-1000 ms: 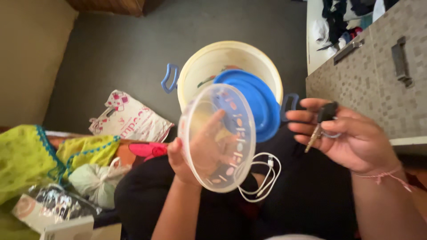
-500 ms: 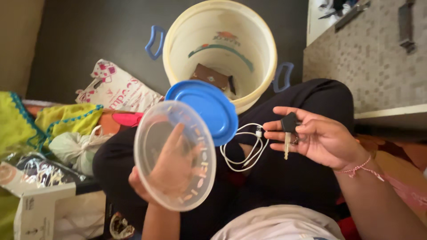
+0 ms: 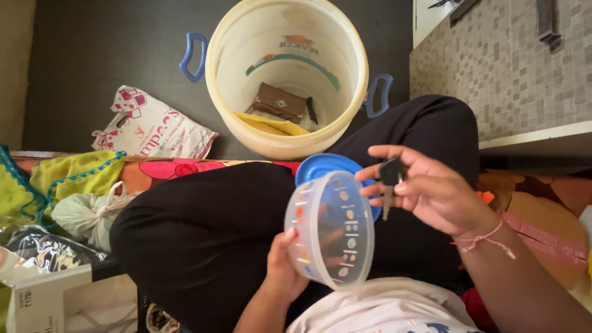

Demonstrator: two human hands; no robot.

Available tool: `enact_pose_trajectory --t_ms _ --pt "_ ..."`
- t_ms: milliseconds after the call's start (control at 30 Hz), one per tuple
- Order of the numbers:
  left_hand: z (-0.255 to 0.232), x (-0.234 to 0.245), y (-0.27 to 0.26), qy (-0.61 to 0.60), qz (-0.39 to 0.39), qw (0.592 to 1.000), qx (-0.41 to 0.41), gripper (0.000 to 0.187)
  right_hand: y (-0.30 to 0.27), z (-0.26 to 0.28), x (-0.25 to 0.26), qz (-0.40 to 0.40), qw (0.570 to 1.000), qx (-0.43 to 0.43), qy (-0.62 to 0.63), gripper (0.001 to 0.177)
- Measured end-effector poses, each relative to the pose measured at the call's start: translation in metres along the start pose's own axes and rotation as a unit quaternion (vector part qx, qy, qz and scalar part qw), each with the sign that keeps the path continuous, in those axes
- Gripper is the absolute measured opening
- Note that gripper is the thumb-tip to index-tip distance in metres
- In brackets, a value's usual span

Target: The person sits on the floor and organizes various small items, including keys, a charging cable, jewelry, and hair ties, into a small plastic container. They also handle a comb and a yellow cloth, placing them into a larger bucket.

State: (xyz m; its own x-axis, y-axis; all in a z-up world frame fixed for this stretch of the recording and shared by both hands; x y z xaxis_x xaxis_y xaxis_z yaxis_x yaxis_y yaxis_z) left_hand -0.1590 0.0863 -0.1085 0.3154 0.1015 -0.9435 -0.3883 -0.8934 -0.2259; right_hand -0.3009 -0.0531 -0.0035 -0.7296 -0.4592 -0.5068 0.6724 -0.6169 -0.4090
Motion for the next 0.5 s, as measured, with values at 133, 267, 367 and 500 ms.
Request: enact_pose_trajectory --t_ms 133,267,367,500 --pt "0.013 0.021 -0.011 0.091 -0.125 0.987 0.055 0.085 0.006 -0.016 -0.012 0.017 0.998 -0.024 -0.052 0.063" --pt "-0.029 -0.002 -0.044 0.329 -0.224 0.917 -0.026 0.08 0.013 -0.039 -0.02 0.031 0.993 -0.077 -0.086 0.061" --pt "-0.071 -0.056 -0.058 0.571 -0.207 0.789 -0.095 0.093 0.013 -0.043 -0.032 0.06 0.989 -0.081 -0.104 0.057" --pt "-0.089 -0.055 -0.054 0.634 -0.286 0.719 0.013 0.077 0.014 -0.047 -0.05 0.087 0.989 -0.092 -0.072 0.058"
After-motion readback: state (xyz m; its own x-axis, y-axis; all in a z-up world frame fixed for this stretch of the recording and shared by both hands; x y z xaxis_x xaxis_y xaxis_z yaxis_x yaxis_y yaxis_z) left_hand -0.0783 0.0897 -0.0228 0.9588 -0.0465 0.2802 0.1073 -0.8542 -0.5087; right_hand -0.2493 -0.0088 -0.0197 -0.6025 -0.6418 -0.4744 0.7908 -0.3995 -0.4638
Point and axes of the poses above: each hand's wrist, its own y-axis towards the middle knuckle, its own x-axis out of the back of the hand, z = x × y, the point moved 10 cm from there along y, towards the middle knuckle, and after that the axes turned 7 degrees about z, right-handed, at the moved point
